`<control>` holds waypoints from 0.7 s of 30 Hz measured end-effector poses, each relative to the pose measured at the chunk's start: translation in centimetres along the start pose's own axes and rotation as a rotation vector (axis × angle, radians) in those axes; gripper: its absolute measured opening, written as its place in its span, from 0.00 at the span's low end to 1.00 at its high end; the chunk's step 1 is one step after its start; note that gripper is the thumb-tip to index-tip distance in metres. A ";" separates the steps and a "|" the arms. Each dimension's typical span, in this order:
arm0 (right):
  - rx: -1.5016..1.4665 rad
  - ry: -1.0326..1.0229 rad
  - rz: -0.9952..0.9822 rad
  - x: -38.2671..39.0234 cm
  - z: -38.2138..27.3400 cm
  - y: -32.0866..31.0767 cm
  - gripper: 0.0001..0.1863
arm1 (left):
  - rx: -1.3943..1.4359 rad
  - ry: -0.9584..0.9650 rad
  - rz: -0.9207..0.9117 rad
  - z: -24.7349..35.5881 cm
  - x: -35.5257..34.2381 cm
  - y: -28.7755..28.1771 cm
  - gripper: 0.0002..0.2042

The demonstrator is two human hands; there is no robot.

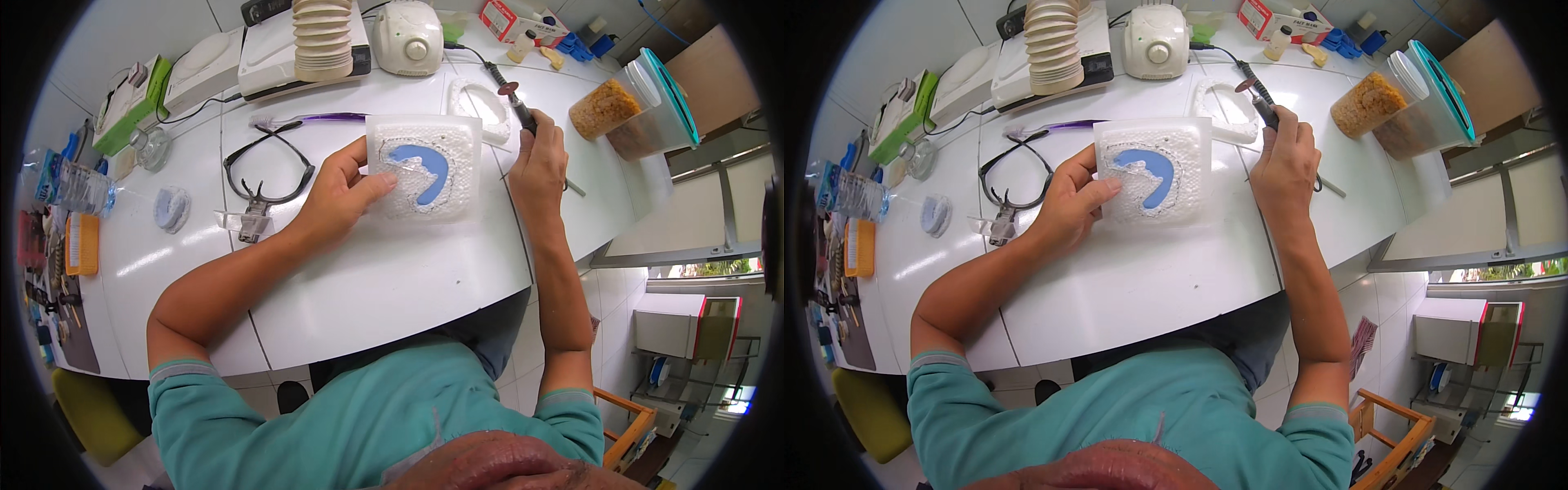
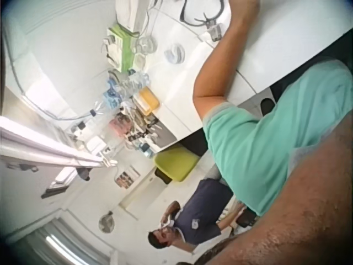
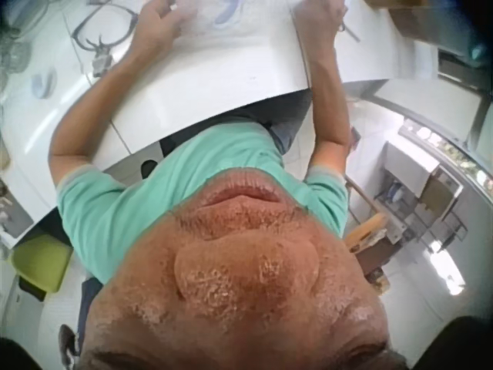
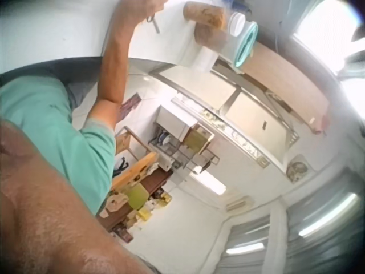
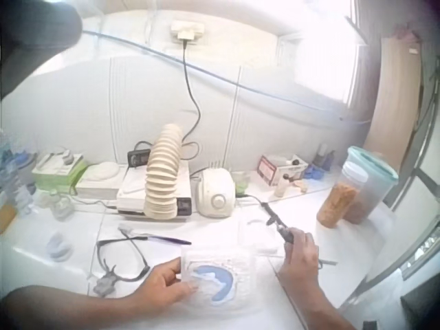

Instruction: The person holds a dental cast model base on a shallow tray, using an electric dental micromotor handpiece equipped with a rotary abrasive disc to trim the margins and smooth edges of a blue impression tray material. The person repeatedly applies the rotary disc along various edges of the model, wipes away particles with hands, turns the model over to examine different angles, and also cuts away excess material using a manual dental utility tool.

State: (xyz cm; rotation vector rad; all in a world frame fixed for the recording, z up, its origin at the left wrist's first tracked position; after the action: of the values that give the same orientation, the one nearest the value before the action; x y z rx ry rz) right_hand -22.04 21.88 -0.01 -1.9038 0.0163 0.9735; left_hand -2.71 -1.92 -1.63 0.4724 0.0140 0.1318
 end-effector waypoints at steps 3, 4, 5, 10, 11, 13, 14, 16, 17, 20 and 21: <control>0.030 0.000 -0.062 0.0 0.1 -0.1 0.17 | -0.004 0.063 -0.023 -0.1 0.0 -0.2 0.26; 0.034 0.008 -0.055 0.0 0.5 0.0 0.17 | -0.008 0.061 -0.034 0.0 0.0 0.0 0.26; 0.068 -0.016 -0.082 0.1 0.9 0.4 0.18 | -0.003 0.068 -0.029 0.0 0.0 0.1 0.27; 0.166 -0.027 -0.134 -0.1 2.9 1.5 0.19 | -0.059 0.089 -0.064 0.3 0.1 0.3 0.28; 0.168 -0.024 -0.129 -0.2 3.0 1.4 0.19 | -0.068 0.080 -0.068 0.3 0.1 0.4 0.28; 0.165 -0.028 -0.159 -0.3 3.0 1.3 0.20 | -0.076 0.070 -0.073 0.3 0.1 0.3 0.28; 0.166 -0.027 -0.157 -0.4 3.0 1.3 0.20 | -0.092 0.083 -0.080 0.3 0.1 0.3 0.28; 0.157 -0.009 -0.166 -0.4 3.1 1.4 0.21 | -0.107 0.094 -0.090 0.2 0.1 0.3 0.27; 0.158 -0.008 -0.166 -0.4 3.2 1.4 0.21 | -0.107 0.090 -0.087 0.2 0.1 0.3 0.27; 0.150 -0.008 -0.172 -0.4 3.2 1.4 0.21 | -0.111 0.081 -0.075 0.1 0.1 0.4 0.27; 0.147 -0.009 -0.167 -0.4 3.2 1.3 0.22 | -0.117 0.076 -0.066 0.1 0.1 0.4 0.27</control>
State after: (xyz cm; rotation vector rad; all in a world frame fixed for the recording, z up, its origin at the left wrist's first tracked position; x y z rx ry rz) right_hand -24.79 23.42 -1.47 -1.7362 -0.0733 0.8450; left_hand -2.61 -1.62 -1.35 0.3496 0.0953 0.0853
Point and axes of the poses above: each hand's wrist, its own x-axis away from the middle knuckle, its own y-axis out of the palm, z = x × y, the point moved 2 cm from there along -x, towards the middle knuckle, and after that the axes turned 6 degrees about x, right-handed, at the moved point
